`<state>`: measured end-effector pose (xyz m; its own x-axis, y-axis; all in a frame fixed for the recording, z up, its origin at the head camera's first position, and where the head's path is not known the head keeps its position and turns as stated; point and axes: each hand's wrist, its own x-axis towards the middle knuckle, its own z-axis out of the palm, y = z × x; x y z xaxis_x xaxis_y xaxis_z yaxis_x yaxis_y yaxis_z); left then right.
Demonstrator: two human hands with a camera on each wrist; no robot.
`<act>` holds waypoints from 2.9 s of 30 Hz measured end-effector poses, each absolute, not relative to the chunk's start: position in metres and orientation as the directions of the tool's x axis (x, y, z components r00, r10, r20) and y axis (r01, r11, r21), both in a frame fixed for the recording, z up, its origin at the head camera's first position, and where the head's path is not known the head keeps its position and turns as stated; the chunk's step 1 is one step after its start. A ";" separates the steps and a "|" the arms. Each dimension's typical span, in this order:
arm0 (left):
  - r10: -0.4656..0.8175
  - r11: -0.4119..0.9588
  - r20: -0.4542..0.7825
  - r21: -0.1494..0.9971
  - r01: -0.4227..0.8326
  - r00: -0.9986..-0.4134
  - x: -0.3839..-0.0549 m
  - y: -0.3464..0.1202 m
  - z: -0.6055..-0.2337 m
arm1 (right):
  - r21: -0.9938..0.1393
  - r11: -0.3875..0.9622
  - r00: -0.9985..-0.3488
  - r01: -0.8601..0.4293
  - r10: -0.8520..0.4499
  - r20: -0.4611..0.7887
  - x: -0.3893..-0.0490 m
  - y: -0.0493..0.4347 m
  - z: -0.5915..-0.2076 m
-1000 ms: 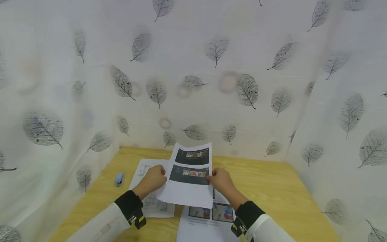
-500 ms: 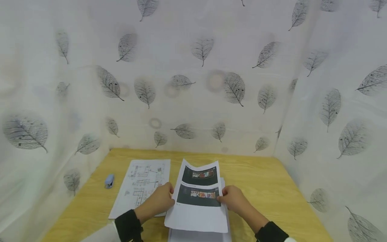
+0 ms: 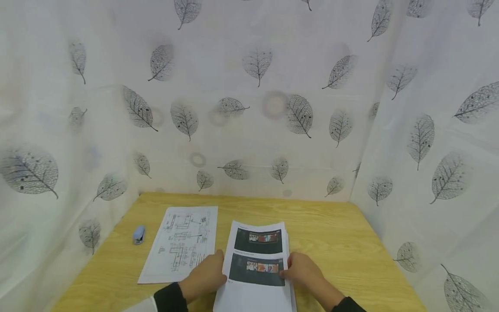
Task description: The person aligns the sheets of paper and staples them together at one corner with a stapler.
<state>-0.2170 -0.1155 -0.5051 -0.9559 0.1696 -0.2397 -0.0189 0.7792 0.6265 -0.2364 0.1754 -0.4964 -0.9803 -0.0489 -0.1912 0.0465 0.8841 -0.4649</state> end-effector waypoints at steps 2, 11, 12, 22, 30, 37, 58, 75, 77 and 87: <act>0.156 0.784 -0.240 0.620 -0.028 -0.958 -0.214 -0.116 -0.504 | -0.413 0.910 -0.988 0.037 -0.028 -0.150 -0.237 0.173 -0.499; 0.117 0.865 -0.173 0.502 0.015 -0.978 -0.222 -0.134 -0.490 | -0.423 0.904 -0.994 -0.061 -0.096 -0.061 -0.245 0.147 -0.484; 0.099 0.876 -0.165 0.482 0.007 -0.981 -0.224 -0.138 -0.487 | -0.440 0.894 -0.993 -0.082 -0.112 -0.042 -0.248 0.143 -0.482; -0.079 0.920 -0.097 0.376 -0.110 -0.992 -0.247 -0.211 -0.480 | -0.630 0.750 -0.964 -0.200 -0.267 -0.011 -0.281 0.079 -0.467; -0.208 0.904 -0.134 0.353 -0.243 -0.969 -0.249 -0.263 -0.490 | -0.678 0.715 -0.953 -0.170 -0.293 -0.070 -0.291 0.020 -0.478; -0.263 0.884 -0.184 0.348 -0.313 -0.947 -0.241 -0.288 -0.497 | -0.669 0.735 -0.954 -0.114 -0.269 -0.134 -0.293 -0.012 -0.490; -0.244 0.816 -0.071 0.524 -0.244 -0.967 -0.243 -0.291 -0.500 | -0.790 0.597 -0.947 0.141 -0.153 -0.284 -0.298 -0.042 -0.507; -0.182 0.769 -0.008 0.622 -0.147 -0.983 -0.239 -0.256 -0.455 | -0.880 0.428 -0.954 0.206 -0.114 -0.279 -0.293 -0.035 -0.499; -0.179 0.755 -0.007 0.640 -0.142 -0.984 -0.240 -0.250 -0.451 | -0.880 0.450 -0.968 0.154 -0.107 -0.225 -0.296 -0.025 -0.496; -0.171 0.715 -0.043 0.682 -0.154 -0.984 -0.244 -0.218 -0.454 | -0.824 0.566 -0.992 -0.015 -0.113 -0.060 -0.295 0.061 -0.467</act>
<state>-0.2439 -0.2178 -0.4539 -0.9844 -0.1707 -0.0435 -0.1540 0.7146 0.6824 -0.2945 0.0607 -0.4671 -0.9918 -0.1132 -0.0597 -0.0151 0.5663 -0.8240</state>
